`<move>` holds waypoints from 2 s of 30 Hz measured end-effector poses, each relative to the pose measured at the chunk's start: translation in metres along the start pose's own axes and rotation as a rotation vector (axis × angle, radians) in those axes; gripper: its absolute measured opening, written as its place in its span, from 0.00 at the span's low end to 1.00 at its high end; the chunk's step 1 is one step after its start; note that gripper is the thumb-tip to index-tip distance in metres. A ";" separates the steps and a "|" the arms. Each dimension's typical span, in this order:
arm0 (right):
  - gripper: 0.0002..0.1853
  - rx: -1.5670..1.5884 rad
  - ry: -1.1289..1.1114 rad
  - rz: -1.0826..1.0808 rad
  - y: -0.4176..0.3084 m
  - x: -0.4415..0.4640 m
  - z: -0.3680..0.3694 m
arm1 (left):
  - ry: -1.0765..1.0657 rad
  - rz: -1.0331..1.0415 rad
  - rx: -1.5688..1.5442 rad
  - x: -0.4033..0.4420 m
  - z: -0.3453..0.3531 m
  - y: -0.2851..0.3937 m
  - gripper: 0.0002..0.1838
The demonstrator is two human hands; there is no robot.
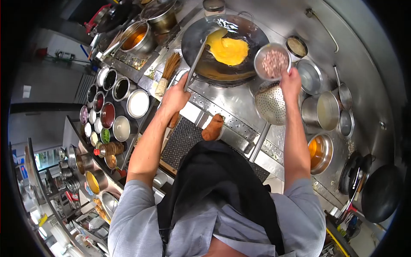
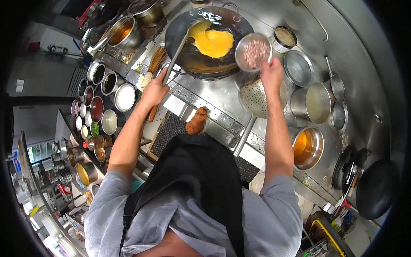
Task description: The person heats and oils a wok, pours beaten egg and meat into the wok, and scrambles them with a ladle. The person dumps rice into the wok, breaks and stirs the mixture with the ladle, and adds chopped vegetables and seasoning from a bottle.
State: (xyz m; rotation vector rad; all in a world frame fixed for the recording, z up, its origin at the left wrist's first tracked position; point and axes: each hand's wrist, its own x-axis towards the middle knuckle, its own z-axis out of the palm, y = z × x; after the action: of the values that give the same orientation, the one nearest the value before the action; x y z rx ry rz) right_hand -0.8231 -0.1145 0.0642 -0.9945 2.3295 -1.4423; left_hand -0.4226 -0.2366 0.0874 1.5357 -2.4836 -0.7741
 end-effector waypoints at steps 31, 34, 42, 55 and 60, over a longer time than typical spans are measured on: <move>0.20 0.037 -0.019 -0.515 -0.200 -0.099 -0.056 | 0.634 0.258 0.140 -0.068 -0.010 -0.048 0.16; 0.09 0.685 -0.350 -0.076 -0.162 -0.189 0.035 | 0.490 0.133 -0.456 -0.185 0.001 -0.068 0.12; 0.07 0.897 -1.314 0.365 -0.232 -0.475 0.245 | 0.586 -0.423 -1.598 -0.420 -0.008 -0.151 0.14; 0.16 0.223 -2.126 -0.337 -0.278 -0.663 0.286 | 2.062 -1.189 -0.936 -0.781 0.013 -0.246 0.09; 0.17 0.159 -1.935 -0.423 -0.200 -0.596 0.318 | 2.474 -1.688 -0.242 -1.003 0.114 -0.261 0.11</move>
State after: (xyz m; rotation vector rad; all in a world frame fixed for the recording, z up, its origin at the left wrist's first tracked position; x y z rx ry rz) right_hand -0.1303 -0.0087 -0.0124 -1.6396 0.5638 -0.1478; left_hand 0.2250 0.5781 0.0248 1.6386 0.6991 0.7019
